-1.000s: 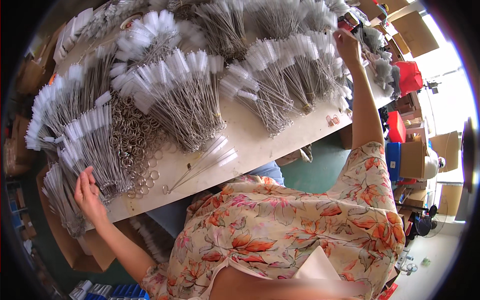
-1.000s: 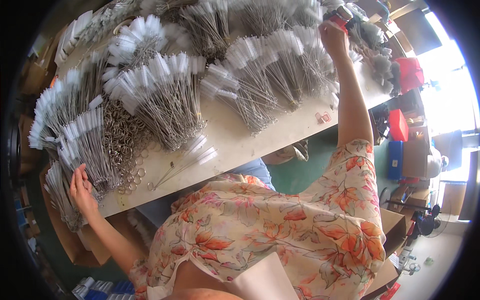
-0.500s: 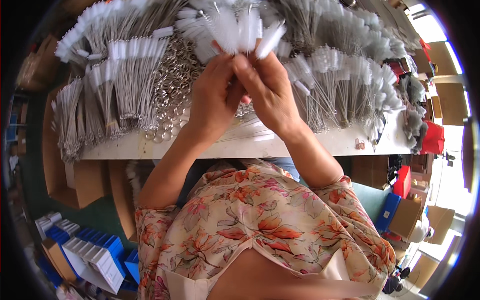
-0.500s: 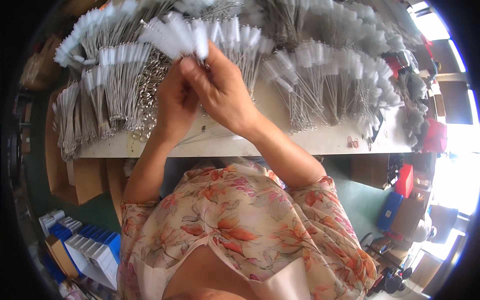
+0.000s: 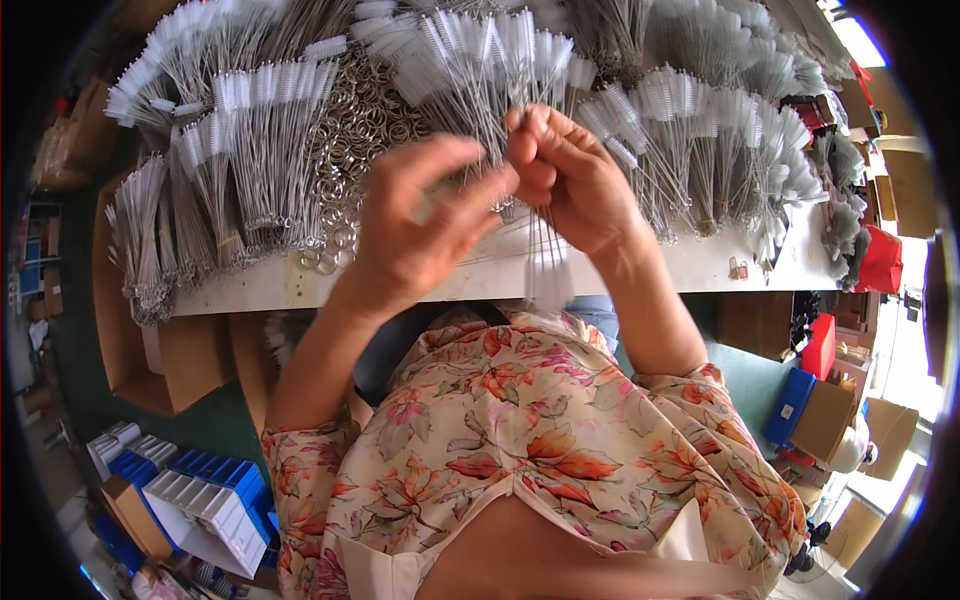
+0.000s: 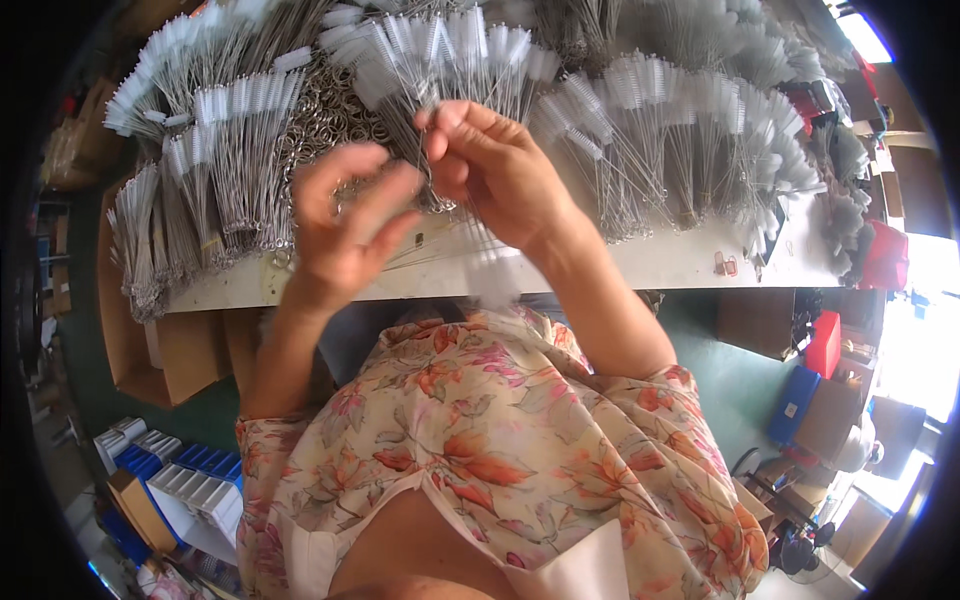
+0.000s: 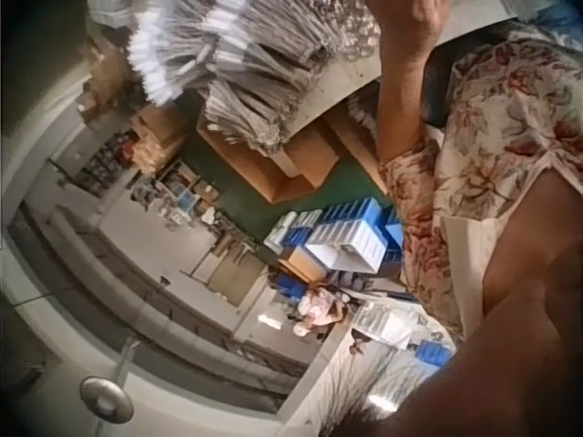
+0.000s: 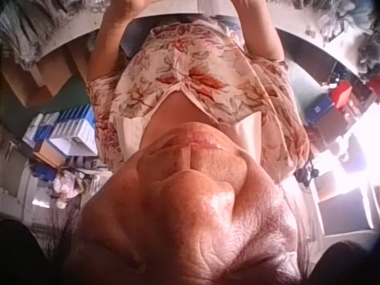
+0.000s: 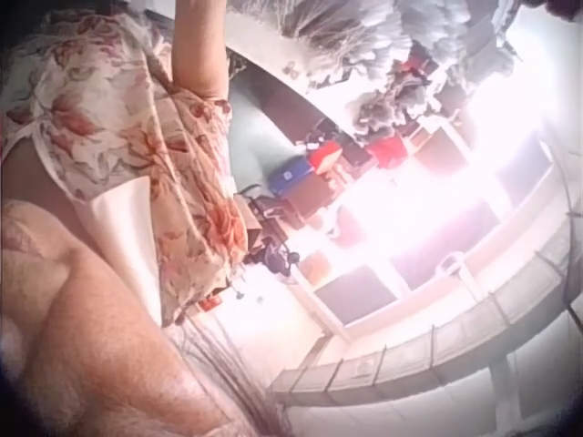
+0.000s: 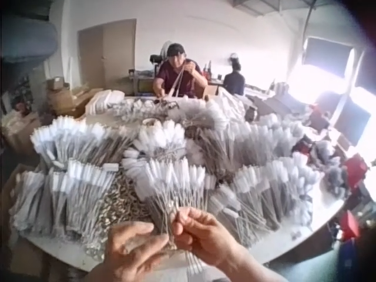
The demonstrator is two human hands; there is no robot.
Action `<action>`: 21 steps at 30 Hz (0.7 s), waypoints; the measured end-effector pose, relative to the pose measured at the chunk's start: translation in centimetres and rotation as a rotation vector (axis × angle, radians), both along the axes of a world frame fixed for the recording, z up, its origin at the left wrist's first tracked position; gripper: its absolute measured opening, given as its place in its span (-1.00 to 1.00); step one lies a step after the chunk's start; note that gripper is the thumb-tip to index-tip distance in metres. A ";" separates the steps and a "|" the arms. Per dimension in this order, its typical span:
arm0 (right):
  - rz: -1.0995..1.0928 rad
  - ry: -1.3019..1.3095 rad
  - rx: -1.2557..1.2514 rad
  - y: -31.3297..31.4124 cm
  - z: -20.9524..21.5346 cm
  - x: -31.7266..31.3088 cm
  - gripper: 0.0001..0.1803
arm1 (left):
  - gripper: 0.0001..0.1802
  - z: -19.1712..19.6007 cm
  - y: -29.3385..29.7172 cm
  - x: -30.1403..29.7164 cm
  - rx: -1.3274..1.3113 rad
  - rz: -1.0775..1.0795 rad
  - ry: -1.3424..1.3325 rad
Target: The person is assembling small white brushes onto metal rings in a workshop environment.
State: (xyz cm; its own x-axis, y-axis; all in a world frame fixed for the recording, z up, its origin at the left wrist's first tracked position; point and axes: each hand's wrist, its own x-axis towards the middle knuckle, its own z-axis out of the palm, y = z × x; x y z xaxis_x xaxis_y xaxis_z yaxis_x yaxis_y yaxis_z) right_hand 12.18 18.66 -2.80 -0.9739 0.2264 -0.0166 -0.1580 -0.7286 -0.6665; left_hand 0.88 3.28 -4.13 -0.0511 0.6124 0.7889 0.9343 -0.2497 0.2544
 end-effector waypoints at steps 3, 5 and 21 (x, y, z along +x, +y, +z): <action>0.116 -0.334 0.801 -1.4 2.1 0.6 -0.82 | 0.05 3.7 -0.3 -3.2 0.004 -0.096 -0.434; 0.060 -0.237 0.821 -3.4 1.5 0.2 -0.82 | 0.15 3.5 0.3 -2.6 -0.213 -0.313 -0.461; 0.173 -0.454 1.473 0.0 0.9 7.4 -0.90 | -0.62 -1.6 -5.2 1.0 -0.199 0.128 -0.611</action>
